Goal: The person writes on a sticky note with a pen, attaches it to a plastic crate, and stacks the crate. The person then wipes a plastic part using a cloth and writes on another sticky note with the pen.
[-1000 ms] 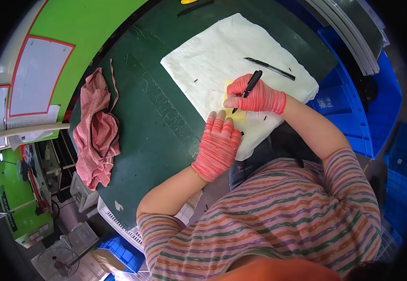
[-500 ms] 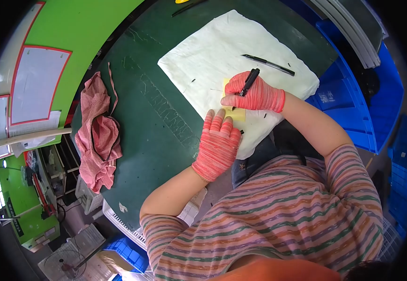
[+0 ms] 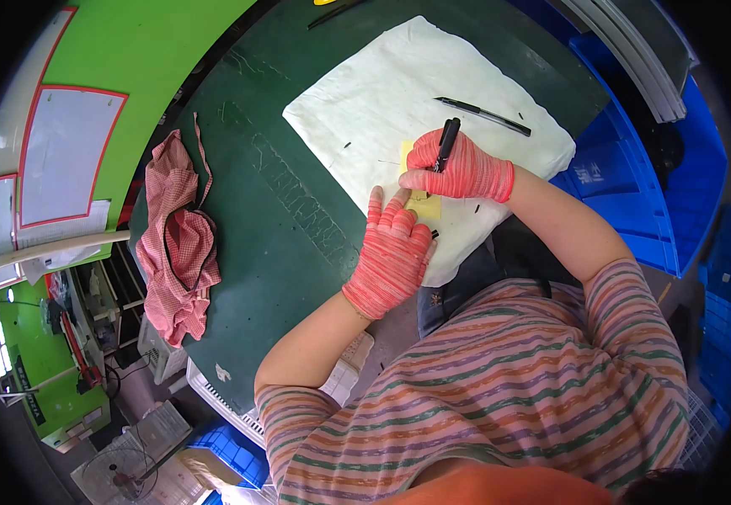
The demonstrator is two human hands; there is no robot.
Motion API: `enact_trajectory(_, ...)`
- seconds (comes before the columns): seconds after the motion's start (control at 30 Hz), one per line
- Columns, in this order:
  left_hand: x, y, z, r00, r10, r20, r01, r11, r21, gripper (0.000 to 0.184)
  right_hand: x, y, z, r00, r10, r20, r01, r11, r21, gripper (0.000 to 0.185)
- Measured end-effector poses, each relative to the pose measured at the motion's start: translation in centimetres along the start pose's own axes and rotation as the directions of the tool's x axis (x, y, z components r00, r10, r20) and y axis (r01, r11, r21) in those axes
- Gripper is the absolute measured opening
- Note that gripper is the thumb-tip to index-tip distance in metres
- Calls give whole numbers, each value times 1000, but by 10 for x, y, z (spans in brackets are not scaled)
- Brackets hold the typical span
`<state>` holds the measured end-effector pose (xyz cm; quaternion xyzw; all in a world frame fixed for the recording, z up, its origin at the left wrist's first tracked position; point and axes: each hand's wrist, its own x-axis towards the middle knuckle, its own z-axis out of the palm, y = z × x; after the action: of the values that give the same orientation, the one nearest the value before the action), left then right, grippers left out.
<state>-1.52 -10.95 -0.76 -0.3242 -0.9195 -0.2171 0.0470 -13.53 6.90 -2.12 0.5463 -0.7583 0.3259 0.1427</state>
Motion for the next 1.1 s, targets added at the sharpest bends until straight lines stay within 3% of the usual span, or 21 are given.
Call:
enact_trajectory(0.03, 0, 0, 0, 1000, -1, 0, 1, 1000, -1, 22, -1, 0, 1, 999, -48, -7, 47, 998, -42, 9)
enact_trajectory(0.13, 0, 0, 0, 1000, -3, -2, 3, 1000, -4, 22, -4, 2, 5, 990, 129, 53, -136, 979, 149, 7)
enact_trajectory(0.33, 1, -1, -1, 1000, -3, -2, 2, 1000, -10, 22, -2, 2, 2, 989, 144, -16, -144, 990, 9, 9)
enact_trajectory(0.43, 3, -2, -3, 1000, -7, 19, 8, 1000, -24, 21, -2, 3, 4, 945, 321, 66, -327, 935, 137, 10)
enact_trajectory(0.53, 5, -4, -4, 1000, -4, 27, 5, 999, -37, 20, 0, 1, 3, 955, 292, 60, -295, 954, 47, 11)
enact_trajectory(0.73, 3, -6, -2, 1000, -1, 17, 2, 998, -57, 20, 4, -2, 0, 972, 231, 37, -233, 972, 44, 16)
enact_trajectory(0.83, 4, -6, -3, 1000, -5, 19, 6, 998, -56, 20, 7, -3, -2, 964, 251, 87, -259, 961, 94, 17)
enact_trajectory(0.93, 3, -5, -4, 1000, -9, 19, 10, 998, -65, 19, 5, -2, 2, 959, 279, 59, -280, 960, 19, 18)
enact_trajectory(1.03, 4, -5, -4, 999, -17, 30, 19, 998, -65, 19, 6, -2, 3, 973, 221, 66, -225, 972, 73, 15)
enact_trajectory(1.1, 4, -5, -4, 999, -22, 40, 24, 998, -53, 19, 5, -2, 1, 990, 138, 22, -137, 990, -11, 13)
